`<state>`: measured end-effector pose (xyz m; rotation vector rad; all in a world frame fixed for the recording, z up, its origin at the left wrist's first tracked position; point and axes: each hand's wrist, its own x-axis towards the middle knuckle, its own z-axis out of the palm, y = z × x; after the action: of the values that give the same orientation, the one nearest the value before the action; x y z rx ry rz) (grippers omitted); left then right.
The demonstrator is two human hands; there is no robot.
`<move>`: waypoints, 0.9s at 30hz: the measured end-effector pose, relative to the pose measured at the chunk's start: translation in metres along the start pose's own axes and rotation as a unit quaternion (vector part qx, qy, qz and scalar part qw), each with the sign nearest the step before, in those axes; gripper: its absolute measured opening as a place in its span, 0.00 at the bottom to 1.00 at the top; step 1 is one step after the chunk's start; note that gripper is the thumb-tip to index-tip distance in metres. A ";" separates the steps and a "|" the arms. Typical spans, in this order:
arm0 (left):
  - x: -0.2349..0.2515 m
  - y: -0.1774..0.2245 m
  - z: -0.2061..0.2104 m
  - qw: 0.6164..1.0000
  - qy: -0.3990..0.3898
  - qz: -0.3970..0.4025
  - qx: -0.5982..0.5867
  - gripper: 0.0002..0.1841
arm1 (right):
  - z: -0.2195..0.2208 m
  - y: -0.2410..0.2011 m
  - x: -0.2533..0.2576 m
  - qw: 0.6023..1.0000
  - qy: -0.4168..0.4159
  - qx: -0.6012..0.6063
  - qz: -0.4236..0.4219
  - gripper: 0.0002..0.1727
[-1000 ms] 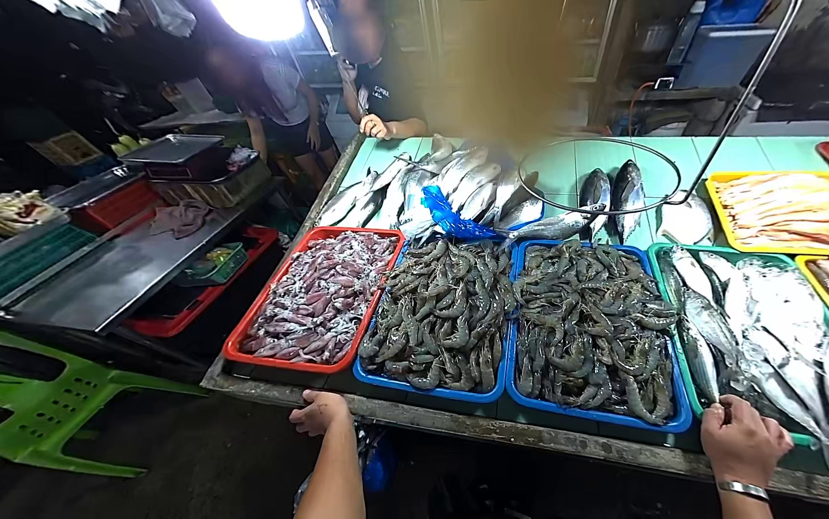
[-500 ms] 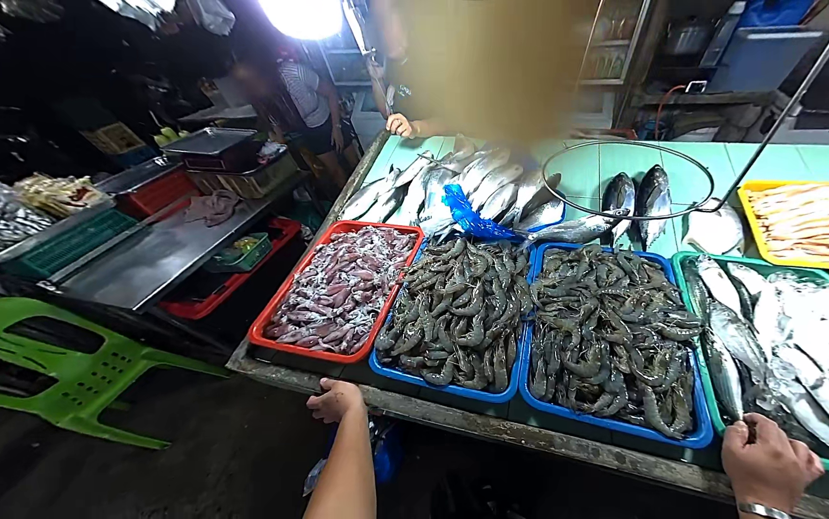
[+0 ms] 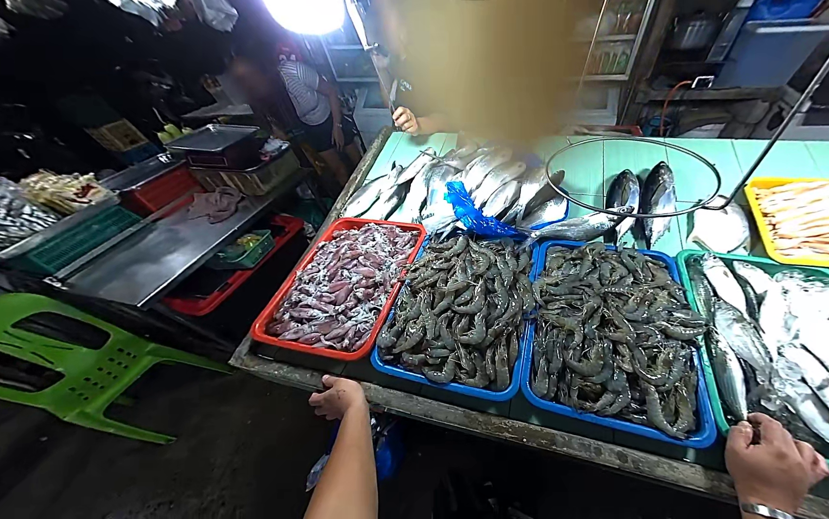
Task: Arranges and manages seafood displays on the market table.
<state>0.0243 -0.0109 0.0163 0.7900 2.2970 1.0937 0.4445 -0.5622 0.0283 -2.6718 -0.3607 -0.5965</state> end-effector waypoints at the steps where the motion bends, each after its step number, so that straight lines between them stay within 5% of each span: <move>1: 0.001 0.000 0.001 1.000 0.003 0.001 0.000 0.33 | 0.000 0.000 0.000 1.000 0.000 0.000 0.001 0.23; 27: -0.007 0.010 -0.007 1.000 -0.002 -0.015 0.021 0.30 | -0.005 -0.005 0.000 0.999 -0.038 -0.025 0.019 0.24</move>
<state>0.0274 -0.0141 0.0291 0.7702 2.3276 1.0317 0.4411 -0.5597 0.0341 -2.7494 -0.3203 -0.5004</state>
